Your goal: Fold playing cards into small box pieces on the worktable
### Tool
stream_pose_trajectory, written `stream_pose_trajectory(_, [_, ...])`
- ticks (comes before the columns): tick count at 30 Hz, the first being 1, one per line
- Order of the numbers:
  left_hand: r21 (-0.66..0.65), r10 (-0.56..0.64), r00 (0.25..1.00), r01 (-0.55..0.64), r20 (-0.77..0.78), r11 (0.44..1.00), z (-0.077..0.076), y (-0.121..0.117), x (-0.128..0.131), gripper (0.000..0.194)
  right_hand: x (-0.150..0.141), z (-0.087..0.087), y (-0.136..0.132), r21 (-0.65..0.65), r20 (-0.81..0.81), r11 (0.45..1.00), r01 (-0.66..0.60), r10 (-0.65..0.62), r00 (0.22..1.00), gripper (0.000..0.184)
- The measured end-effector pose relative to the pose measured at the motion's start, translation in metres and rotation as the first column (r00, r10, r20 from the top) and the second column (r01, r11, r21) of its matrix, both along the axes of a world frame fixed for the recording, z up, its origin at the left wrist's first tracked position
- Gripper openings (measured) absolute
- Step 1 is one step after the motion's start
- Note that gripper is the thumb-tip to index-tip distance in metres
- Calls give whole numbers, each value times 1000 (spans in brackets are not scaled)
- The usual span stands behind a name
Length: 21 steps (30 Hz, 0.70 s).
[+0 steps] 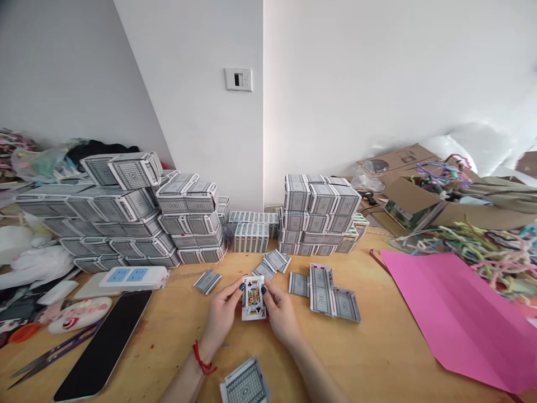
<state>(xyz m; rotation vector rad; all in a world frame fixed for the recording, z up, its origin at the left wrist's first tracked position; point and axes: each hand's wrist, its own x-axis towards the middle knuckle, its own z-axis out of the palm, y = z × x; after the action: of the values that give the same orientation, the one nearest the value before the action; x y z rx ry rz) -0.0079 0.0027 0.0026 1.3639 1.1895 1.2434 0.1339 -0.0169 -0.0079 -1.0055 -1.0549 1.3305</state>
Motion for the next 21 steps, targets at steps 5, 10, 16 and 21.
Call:
stream_pose_trajectory(5, [12, -13, 999, 13, -31, 1000, -3, -1, 1, 30, 0, -1, -1, -13, -3, 1000, 9, -9, 1000, 48])
stream_pose_trajectory(10, [25, -27, 999, 28, -30, 999, -6, -1, 1, 32, 0, -2, -1, -22, -3, 1000, 20, -20, 1000, 47])
stream_pose_trajectory(16, [-6, 6, 1000, -6, 23, 1000, -6, -1, 2, 31, -1, -3, 1, -28, 1, 999, 24, -24, 1000, 40])
stream_pose_trajectory(21, [-61, 0, 996, 5, 88, 998, -3, -2, 2, 28, -1, 2, 1, -62, 1, 997, 35, -35, 999, 36])
